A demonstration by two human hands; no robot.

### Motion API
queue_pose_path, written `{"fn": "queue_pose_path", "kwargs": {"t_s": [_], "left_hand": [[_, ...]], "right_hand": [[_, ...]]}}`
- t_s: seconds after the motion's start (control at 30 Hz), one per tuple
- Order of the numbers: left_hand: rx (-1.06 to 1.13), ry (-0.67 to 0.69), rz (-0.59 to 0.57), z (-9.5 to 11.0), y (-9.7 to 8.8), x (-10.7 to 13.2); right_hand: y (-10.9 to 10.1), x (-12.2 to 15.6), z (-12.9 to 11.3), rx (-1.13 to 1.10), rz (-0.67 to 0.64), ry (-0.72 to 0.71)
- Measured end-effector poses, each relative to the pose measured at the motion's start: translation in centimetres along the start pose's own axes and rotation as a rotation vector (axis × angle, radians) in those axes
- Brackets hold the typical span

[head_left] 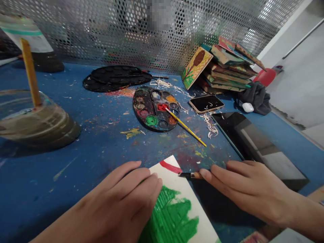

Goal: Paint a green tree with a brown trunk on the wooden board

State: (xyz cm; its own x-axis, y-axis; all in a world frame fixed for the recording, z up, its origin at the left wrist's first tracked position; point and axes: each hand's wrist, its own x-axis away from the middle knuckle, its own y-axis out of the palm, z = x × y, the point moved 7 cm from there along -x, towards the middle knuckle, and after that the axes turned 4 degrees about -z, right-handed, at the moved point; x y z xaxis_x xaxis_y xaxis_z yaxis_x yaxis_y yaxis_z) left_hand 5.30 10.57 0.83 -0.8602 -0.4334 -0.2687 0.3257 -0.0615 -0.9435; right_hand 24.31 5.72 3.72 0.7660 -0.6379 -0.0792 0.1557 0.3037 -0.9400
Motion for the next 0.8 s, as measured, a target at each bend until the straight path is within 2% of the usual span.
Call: {"fn": "queue_pose_path", "kwargs": {"t_s": [0.17,0.53,0.8], "left_hand": [[0.011,-0.005,0.01,0.1,0.0,-0.5],[0.035,0.032,0.01,0.6,-0.4,-0.6],[0.077,0.003,-0.01,0.4,-0.3,-0.9]], "right_hand": [[-0.2,-0.3,-0.2,0.033,-0.02,-0.068],[-0.6,-0.4,-0.6,0.107,0.006,-0.073],[0.0,-0.6,0.5,0.009,0.063,-0.076]]}}
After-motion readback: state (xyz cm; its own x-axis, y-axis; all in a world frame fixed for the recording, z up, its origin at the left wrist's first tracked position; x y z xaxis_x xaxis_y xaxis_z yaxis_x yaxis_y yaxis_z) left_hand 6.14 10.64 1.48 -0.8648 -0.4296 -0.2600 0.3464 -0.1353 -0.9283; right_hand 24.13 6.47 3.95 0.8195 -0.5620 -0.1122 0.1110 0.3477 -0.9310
